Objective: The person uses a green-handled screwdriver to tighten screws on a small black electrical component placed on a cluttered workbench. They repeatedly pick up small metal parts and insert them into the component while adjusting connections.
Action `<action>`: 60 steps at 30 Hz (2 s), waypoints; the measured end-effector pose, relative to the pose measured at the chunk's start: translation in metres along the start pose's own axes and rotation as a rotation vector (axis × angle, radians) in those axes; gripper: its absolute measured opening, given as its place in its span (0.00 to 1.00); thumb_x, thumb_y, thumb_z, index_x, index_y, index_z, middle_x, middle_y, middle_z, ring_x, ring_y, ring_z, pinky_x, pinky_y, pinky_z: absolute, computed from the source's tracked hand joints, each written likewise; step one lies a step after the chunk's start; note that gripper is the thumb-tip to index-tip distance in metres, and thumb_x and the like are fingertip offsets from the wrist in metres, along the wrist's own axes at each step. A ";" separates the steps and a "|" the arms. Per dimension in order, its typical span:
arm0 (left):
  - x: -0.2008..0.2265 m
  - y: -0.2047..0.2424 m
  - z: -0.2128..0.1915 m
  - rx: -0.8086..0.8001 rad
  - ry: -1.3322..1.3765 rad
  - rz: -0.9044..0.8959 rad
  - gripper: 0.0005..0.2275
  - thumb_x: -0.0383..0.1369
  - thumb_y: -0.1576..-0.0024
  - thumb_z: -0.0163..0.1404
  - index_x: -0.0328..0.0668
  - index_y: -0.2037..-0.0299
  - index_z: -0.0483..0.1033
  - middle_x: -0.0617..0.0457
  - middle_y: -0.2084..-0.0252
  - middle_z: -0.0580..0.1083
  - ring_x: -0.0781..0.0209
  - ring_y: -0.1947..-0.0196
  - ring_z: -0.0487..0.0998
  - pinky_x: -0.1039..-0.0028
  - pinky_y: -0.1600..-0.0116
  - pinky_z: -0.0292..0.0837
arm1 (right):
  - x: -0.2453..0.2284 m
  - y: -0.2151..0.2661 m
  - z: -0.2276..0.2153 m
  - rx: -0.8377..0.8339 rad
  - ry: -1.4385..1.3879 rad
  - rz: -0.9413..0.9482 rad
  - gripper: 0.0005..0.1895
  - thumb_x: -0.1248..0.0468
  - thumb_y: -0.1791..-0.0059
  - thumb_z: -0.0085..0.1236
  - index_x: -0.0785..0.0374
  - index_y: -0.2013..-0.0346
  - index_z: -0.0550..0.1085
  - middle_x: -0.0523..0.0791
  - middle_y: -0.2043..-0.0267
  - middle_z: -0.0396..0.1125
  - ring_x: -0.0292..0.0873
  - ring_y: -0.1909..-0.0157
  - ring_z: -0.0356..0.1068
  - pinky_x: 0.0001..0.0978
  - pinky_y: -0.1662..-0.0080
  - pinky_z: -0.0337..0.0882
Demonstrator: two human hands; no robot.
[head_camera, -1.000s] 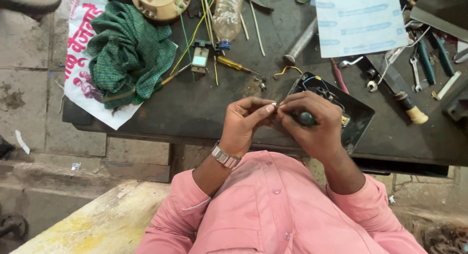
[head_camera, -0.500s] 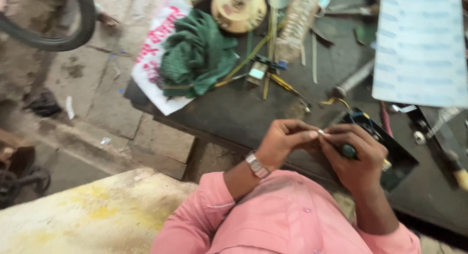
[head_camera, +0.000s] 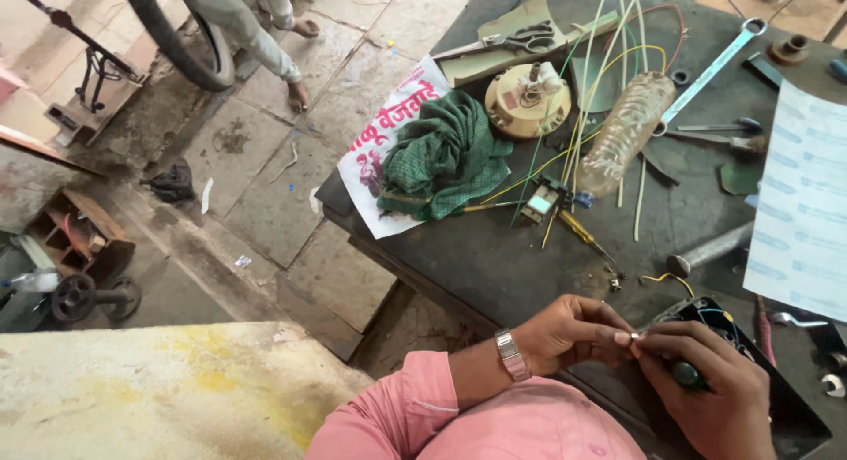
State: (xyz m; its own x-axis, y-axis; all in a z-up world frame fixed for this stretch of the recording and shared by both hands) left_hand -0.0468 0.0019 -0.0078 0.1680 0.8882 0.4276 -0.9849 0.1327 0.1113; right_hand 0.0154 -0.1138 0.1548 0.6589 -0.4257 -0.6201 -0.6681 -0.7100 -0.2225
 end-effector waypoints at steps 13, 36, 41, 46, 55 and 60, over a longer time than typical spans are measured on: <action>0.032 0.004 -0.007 0.048 -0.267 -0.015 0.09 0.25 0.38 0.59 0.24 0.52 0.80 0.43 0.58 0.80 0.59 0.59 0.82 0.70 0.49 0.79 | 0.014 -0.014 0.022 -0.103 -0.002 0.151 0.10 0.66 0.63 0.71 0.62 0.70 0.79 0.41 0.65 0.74 0.42 0.65 0.77 0.33 0.63 0.73; 0.048 -0.020 0.004 -0.008 -0.483 -0.190 0.09 0.20 0.42 0.57 0.24 0.53 0.79 0.41 0.56 0.81 0.56 0.55 0.84 0.68 0.47 0.82 | 0.028 -0.005 0.012 -0.008 -0.210 0.168 0.11 0.72 0.58 0.65 0.64 0.61 0.79 0.47 0.58 0.75 0.48 0.58 0.77 0.33 0.58 0.76; 0.031 -0.023 0.020 0.043 -0.522 -0.120 0.08 0.19 0.41 0.56 0.23 0.53 0.78 0.41 0.56 0.81 0.58 0.55 0.84 0.68 0.46 0.81 | 0.044 0.010 0.000 0.008 -0.304 0.345 0.09 0.70 0.56 0.67 0.65 0.62 0.78 0.46 0.65 0.75 0.40 0.64 0.79 0.30 0.60 0.75; 0.013 -0.025 0.032 0.108 -0.492 -0.050 0.08 0.19 0.41 0.54 0.25 0.52 0.78 0.44 0.56 0.81 0.59 0.56 0.84 0.69 0.47 0.82 | 0.053 0.018 -0.009 0.043 -0.309 0.296 0.09 0.70 0.56 0.66 0.66 0.63 0.77 0.46 0.65 0.74 0.40 0.64 0.78 0.29 0.60 0.75; 0.000 -0.025 0.050 0.134 -0.817 0.136 0.08 0.19 0.43 0.57 0.28 0.54 0.79 0.52 0.55 0.78 0.67 0.55 0.82 0.78 0.48 0.79 | 0.071 0.032 -0.014 0.066 -0.306 0.317 0.07 0.71 0.58 0.64 0.66 0.66 0.77 0.47 0.67 0.74 0.42 0.64 0.77 0.31 0.59 0.74; -0.003 -0.030 0.055 0.178 -0.819 0.129 0.08 0.19 0.43 0.59 0.29 0.55 0.79 0.51 0.57 0.79 0.67 0.57 0.82 0.78 0.50 0.79 | 0.079 0.035 -0.019 0.068 -0.360 0.355 0.06 0.71 0.56 0.64 0.66 0.65 0.78 0.45 0.66 0.76 0.38 0.62 0.78 0.29 0.58 0.74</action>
State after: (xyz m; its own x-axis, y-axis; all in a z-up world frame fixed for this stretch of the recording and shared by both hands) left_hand -0.0158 -0.0292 0.0374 0.1000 0.2833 0.9538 -0.9886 -0.0800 0.1274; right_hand 0.0506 -0.1828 0.1118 0.2340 -0.4051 -0.8838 -0.8580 -0.5137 0.0083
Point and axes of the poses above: each hand's wrist, its own y-axis away from the middle knuckle, its own z-axis out of the palm, x = y × z, the point moved 5 cm from there along -y, towards the middle knuckle
